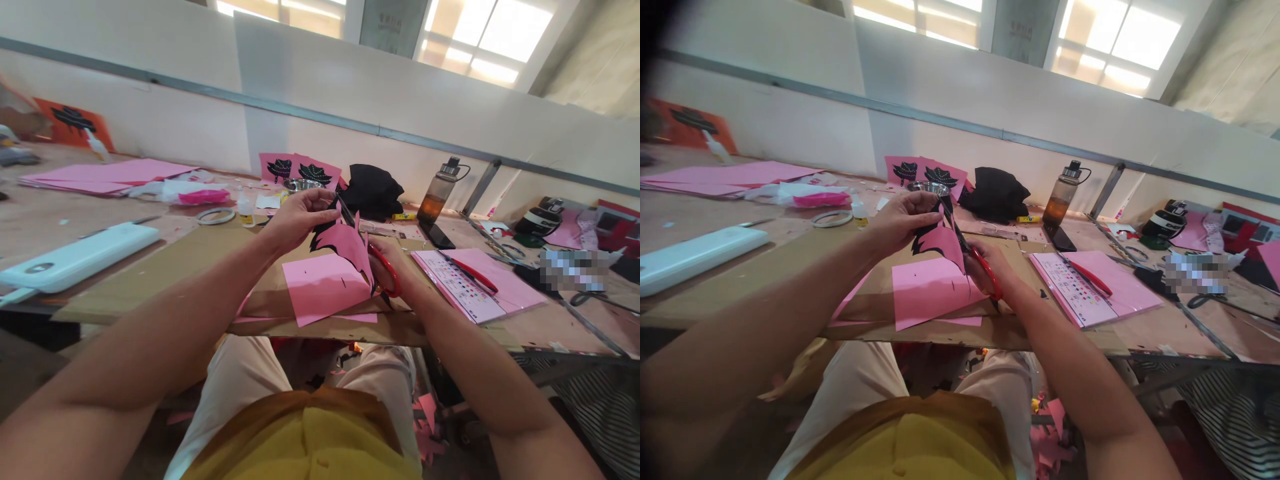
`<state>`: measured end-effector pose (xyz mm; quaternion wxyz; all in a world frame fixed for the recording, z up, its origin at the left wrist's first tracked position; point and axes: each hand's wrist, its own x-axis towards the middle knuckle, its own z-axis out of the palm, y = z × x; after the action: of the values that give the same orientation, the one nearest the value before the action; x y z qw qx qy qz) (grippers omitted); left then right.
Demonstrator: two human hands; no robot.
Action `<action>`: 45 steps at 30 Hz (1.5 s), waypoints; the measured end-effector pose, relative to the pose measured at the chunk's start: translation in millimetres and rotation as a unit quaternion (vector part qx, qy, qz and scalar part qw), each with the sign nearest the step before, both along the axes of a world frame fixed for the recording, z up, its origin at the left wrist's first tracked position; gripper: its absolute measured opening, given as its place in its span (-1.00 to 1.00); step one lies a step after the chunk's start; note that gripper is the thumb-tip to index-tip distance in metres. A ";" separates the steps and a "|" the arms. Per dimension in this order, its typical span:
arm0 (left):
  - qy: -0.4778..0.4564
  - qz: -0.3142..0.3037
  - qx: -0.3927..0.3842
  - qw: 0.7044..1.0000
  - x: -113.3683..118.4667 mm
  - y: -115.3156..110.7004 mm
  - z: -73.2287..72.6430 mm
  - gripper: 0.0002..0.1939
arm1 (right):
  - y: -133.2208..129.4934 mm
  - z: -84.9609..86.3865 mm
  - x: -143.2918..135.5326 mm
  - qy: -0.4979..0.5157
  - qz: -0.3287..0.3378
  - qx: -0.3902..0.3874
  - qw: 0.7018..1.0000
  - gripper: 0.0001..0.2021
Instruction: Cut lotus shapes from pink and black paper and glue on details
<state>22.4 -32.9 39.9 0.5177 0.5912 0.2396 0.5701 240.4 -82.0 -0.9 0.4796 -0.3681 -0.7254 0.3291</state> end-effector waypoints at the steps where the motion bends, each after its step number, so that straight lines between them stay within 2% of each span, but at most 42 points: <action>1: -0.001 -0.001 0.000 1.000 0.1 0.1 -0.1 -0.51 | 1.0 -1.5 0.1 -0.007 -0.002 -0.001 1.000 -0.86; 6: -0.011 -0.006 -0.001 1.000 0.7 -0.1 -0.2 -0.54 | 2.6 -5.9 -0.3 -0.020 -0.002 0.002 1.000 -0.87; 11: -0.001 -0.010 -0.005 1.000 -0.1 0.1 0.4 -0.56 | 0.6 -2.3 0.4 -0.041 -0.011 0.014 0.999 -0.88; 14: 0.018 -0.004 -0.005 1.000 -1.4 1.0 0.5 -0.54 | 2.5 -0.3 4.4 -0.035 -0.038 0.014 0.999 -0.87; 19: 0.019 0.034 0.017 0.999 -4.3 2.6 1.5 -0.59 | 8.6 -1.1 8.9 0.063 -0.038 -0.021 0.997 -0.72; 23: 0.087 0.037 0.040 0.995 -6.5 0.6 8.0 -0.55 | 9.2 2.0 6.2 0.171 0.003 -0.057 0.984 -0.63; 27: 0.183 0.020 0.107 0.977 -4.0 -3.2 16.6 -0.48 | 5.2 7.0 3.7 0.226 0.051 -0.083 0.969 -0.51; 30: 0.234 -0.005 0.160 0.959 2.3 -5.2 20.0 -0.48 | 1.3 10.3 2.7 0.203 0.045 -0.071 0.976 -0.52; 34: 0.294 -0.002 0.224 0.929 13.4 -7.2 23.3 -0.52 | -0.3 13.2 1.0 0.181 0.043 -0.060 0.981 -0.54; 41: 0.339 0.014 0.266 0.902 31.8 -8.0 34.2 -0.54 | 10.2 11.5 3.2 0.205 -0.004 -0.054 0.977 -0.43; 45: 0.333 0.018 0.263 0.905 41.9 -9.7 39.8 -0.55 | 12.8 11.8 4.8 0.223 -0.027 -0.081 0.971 -0.44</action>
<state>64.3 -42.5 79.6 0.2234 0.8570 0.2501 0.3912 245.2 -69.2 10.9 0.6067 -0.3427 -0.5610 0.4470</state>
